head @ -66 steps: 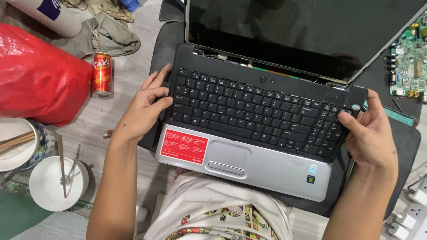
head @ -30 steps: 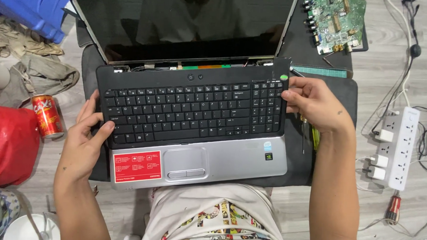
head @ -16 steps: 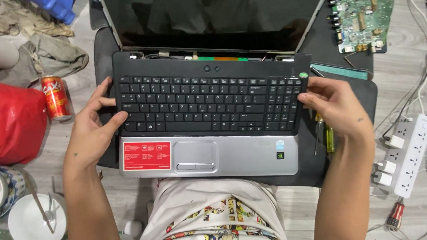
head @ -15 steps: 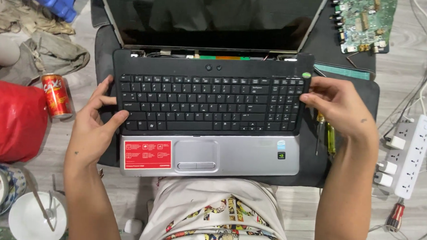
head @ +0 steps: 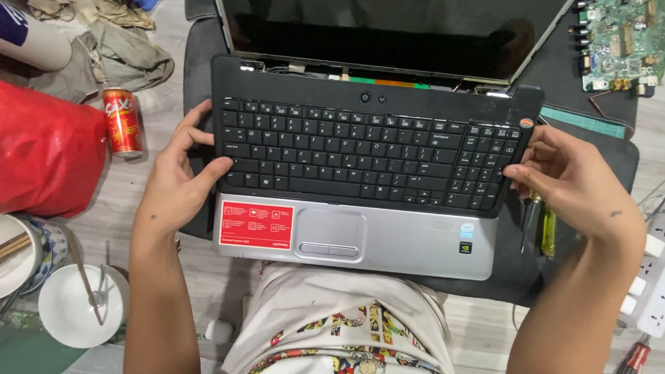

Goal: Securing a laptop keyboard into the laptop frame by aligning it and pressing down on the edges.

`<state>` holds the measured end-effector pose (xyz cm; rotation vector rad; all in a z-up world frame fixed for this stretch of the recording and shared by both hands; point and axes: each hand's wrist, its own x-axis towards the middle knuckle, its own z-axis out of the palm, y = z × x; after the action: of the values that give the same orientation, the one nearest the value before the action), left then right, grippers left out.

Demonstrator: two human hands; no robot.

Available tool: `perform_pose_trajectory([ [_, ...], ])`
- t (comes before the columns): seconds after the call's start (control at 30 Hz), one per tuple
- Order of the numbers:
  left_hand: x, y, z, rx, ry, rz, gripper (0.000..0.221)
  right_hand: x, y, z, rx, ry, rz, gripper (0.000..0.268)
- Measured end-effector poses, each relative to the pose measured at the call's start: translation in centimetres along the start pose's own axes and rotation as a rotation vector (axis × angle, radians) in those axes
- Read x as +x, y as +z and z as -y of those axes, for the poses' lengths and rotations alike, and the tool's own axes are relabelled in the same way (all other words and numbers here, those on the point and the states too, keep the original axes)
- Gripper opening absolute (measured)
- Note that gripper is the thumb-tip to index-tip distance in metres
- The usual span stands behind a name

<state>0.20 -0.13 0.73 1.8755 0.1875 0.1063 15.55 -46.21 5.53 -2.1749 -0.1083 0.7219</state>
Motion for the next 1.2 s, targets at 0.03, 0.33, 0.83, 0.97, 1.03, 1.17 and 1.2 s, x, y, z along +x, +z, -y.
perform_pose_trajectory([
  [0.03, -0.1, 0.1, -0.3, 0.003, -0.002, -0.002, 0.014, 0.0, 0.0, 0.3, 0.002, -0.001, 0.003, 0.015],
  [0.33, -0.2, 0.1, -2.1, 0.176, -0.205, -0.003, 0.019, 0.7, 0.3, 1.9, -0.178, 0.071, 0.02, 0.023],
  [0.83, -0.2, -0.7, -2.1, 0.174, -0.058, 0.089, 0.046, 0.2, 1.7, 4.2, 0.037, 0.088, -0.113, 0.076],
  [0.97, -0.3, -0.7, -2.2, 0.291, -0.081, 0.188, 0.058, 0.1, 1.8, 4.5, -0.022, 0.08, -0.067, 0.065],
  [1.03, -0.3, -0.7, -2.2, 0.322, -0.109, 0.225, 0.058, 0.1, 1.9, 4.9, -0.039, 0.099, -0.077, 0.064],
  [1.17, 0.1, -0.8, -2.7, 0.34, -0.152, 0.194, 0.052, 0.4, 1.6, 4.5, -0.044, 0.118, -0.065, 0.074],
  [1.2, 0.6, -0.7, -2.8, 0.335, -0.167, 0.146, 0.049, 0.5, 1.3, 4.0, -0.02, 0.103, -0.059, 0.075],
])
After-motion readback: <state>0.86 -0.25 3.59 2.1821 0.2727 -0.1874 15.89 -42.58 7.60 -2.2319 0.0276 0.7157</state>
